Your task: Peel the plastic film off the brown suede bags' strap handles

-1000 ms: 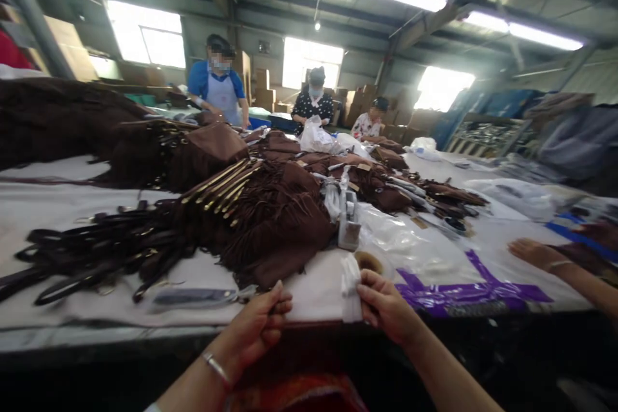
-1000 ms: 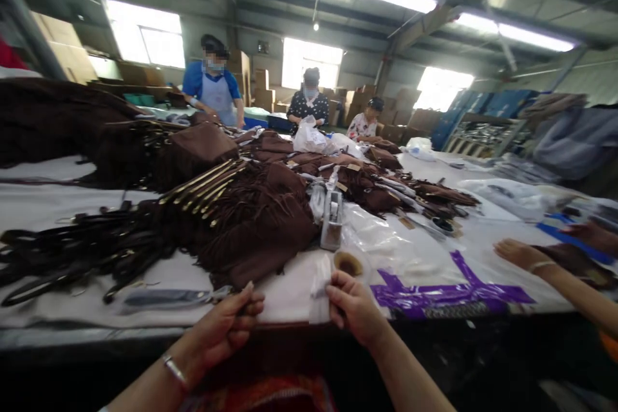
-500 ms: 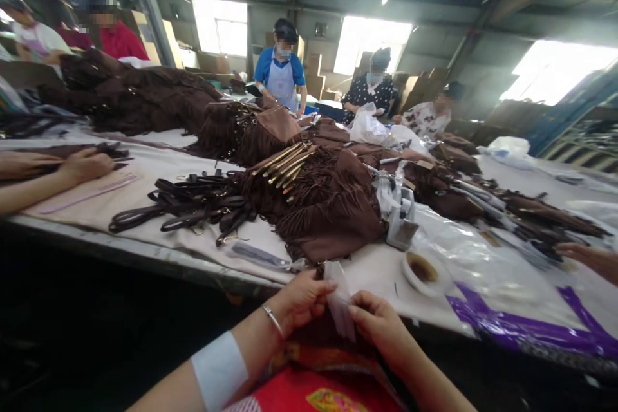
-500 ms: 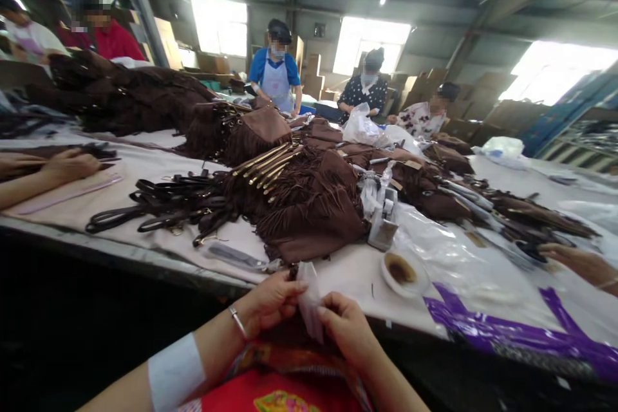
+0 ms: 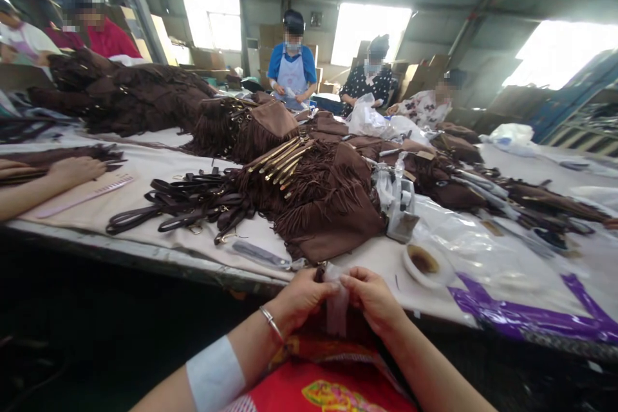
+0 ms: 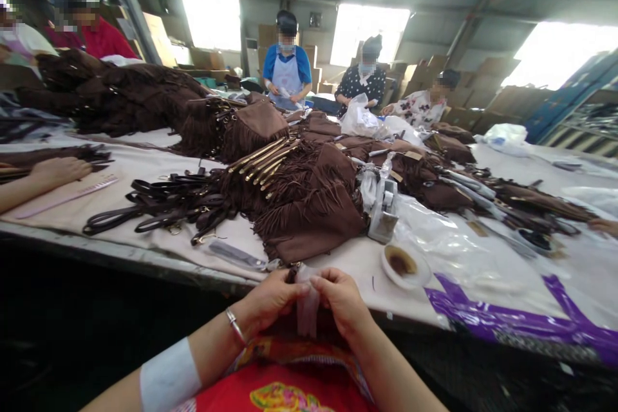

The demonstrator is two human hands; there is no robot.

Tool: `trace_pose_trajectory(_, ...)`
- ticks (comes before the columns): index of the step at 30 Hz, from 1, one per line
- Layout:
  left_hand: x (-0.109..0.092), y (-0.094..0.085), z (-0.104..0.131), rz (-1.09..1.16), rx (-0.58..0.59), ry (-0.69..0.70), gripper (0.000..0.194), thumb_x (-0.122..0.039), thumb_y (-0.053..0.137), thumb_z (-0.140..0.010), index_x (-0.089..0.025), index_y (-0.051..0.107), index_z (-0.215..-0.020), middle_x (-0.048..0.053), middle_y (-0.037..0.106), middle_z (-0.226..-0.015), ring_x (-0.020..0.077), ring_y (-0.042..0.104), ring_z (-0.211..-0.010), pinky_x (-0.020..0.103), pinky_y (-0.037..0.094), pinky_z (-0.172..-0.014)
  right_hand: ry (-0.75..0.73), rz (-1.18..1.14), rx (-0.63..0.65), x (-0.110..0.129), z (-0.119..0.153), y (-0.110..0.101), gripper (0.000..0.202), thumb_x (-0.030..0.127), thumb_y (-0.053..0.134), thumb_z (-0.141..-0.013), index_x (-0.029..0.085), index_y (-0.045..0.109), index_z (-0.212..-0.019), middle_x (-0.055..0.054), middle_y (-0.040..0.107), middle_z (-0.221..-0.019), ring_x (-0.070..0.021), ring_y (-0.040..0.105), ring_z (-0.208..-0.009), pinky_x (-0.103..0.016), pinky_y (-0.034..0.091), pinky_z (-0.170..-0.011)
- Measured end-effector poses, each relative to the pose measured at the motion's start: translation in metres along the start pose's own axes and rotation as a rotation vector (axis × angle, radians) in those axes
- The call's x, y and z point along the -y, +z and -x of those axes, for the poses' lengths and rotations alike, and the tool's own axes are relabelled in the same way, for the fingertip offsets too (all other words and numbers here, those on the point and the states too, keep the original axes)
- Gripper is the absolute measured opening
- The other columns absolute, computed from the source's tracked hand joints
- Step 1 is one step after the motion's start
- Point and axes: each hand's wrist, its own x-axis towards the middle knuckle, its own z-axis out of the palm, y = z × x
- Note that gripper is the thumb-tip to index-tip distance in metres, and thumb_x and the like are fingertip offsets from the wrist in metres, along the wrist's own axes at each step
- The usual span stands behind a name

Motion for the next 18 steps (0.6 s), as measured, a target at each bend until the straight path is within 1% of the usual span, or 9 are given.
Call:
trace_pose_trajectory(4,0.004,-0.002,-0.003,0.028,0.002,-0.007,0.033,-0.038,0.077,-0.066,-0.017,0.054,-0.077,-0.009,0.04,-0.054,0.005,0.029,-0.044,0.021,0.017,-0.041,-0.082,-0.042,-0.069,-0.006,0.004,-0.009,0.038,0.039,0.086,-0.058,0.016,0.057,-0.066,0.008,0.045,-0.048,-0.0038,0.032,-0.044,-0.019,0.02,-0.044)
trace_pose_trajectory(6,0.005,-0.001,-0.005,0.029,0.003,-0.019,0.034,-0.039,0.077,-0.067,-0.017,0.053,-0.077,-0.009,0.039,-0.054,0.0051,0.028,-0.044,0.021,0.016,-0.04,-0.057,-0.046,-0.036,-0.006,0.006,-0.013,0.037,0.041,0.085,-0.061,0.016,0.059,-0.071,0.008,0.044,-0.049,-0.0038,0.031,-0.044,-0.019,0.019,-0.044)
trace_pose_trajectory(9,0.005,0.001,-0.007,0.004,0.011,-0.015,0.035,-0.04,0.077,-0.067,-0.017,0.054,-0.079,-0.008,0.041,-0.055,0.0052,0.029,-0.044,0.021,0.016,-0.04,0.03,-0.023,0.08,-0.006,0.006,-0.015,0.036,0.045,0.079,-0.068,0.015,0.062,-0.077,0.008,0.042,-0.05,-0.0038,0.027,-0.044,-0.02,0.016,-0.043)
trace_pose_trajectory(10,0.005,0.002,-0.007,-0.001,0.013,-0.014,0.036,-0.04,0.078,-0.067,-0.017,0.054,-0.079,-0.008,0.04,-0.055,0.005,0.029,-0.044,0.021,0.016,-0.04,0.036,-0.006,0.094,-0.005,0.006,-0.014,0.035,0.045,0.079,-0.069,0.014,0.063,-0.076,0.008,0.042,-0.051,-0.0039,0.027,-0.044,-0.02,0.016,-0.043)
trace_pose_trajectory(13,0.003,0.001,-0.005,0.044,0.036,-0.027,0.038,-0.044,0.077,-0.069,-0.017,0.053,-0.078,-0.009,0.037,-0.055,0.0041,0.029,-0.043,0.018,0.017,-0.04,-0.01,0.049,0.038,-0.004,0.004,-0.011,0.034,0.043,0.079,-0.067,0.013,0.064,-0.072,0.007,0.042,-0.05,-0.0043,0.027,-0.045,-0.022,0.016,-0.044)
trace_pose_trajectory(14,0.002,-0.001,-0.003,0.084,0.048,-0.033,0.038,-0.047,0.075,-0.071,-0.017,0.053,-0.08,-0.009,0.039,-0.056,0.0043,0.032,-0.044,0.018,0.02,-0.04,-0.029,0.07,0.012,-0.003,0.004,-0.011,0.034,0.044,0.079,-0.066,0.013,0.065,-0.071,0.007,0.043,-0.05,-0.0047,0.027,-0.046,-0.022,0.016,-0.044)
trace_pose_trajectory(16,-0.001,-0.005,0.001,0.184,0.069,-0.059,0.037,-0.051,0.068,-0.077,-0.016,0.057,-0.086,-0.005,0.049,-0.062,0.0067,0.045,-0.049,0.018,0.032,-0.044,-0.065,0.14,-0.026,-0.001,0.006,-0.013,0.033,0.044,0.077,-0.066,0.013,0.066,-0.068,0.006,0.045,-0.051,-0.006,0.03,-0.047,-0.023,0.019,-0.045)
trace_pose_trajectory(18,-0.007,-0.011,0.006,0.243,0.077,-0.102,0.033,-0.046,0.066,-0.08,-0.015,0.061,-0.09,0.002,0.061,-0.074,0.011,0.058,-0.061,0.021,0.044,-0.053,-0.118,0.256,-0.058,0.001,0.01,-0.016,0.031,0.043,0.075,-0.068,0.014,0.064,-0.063,0.004,0.048,-0.052,-0.0076,0.035,-0.049,-0.023,0.024,-0.047)
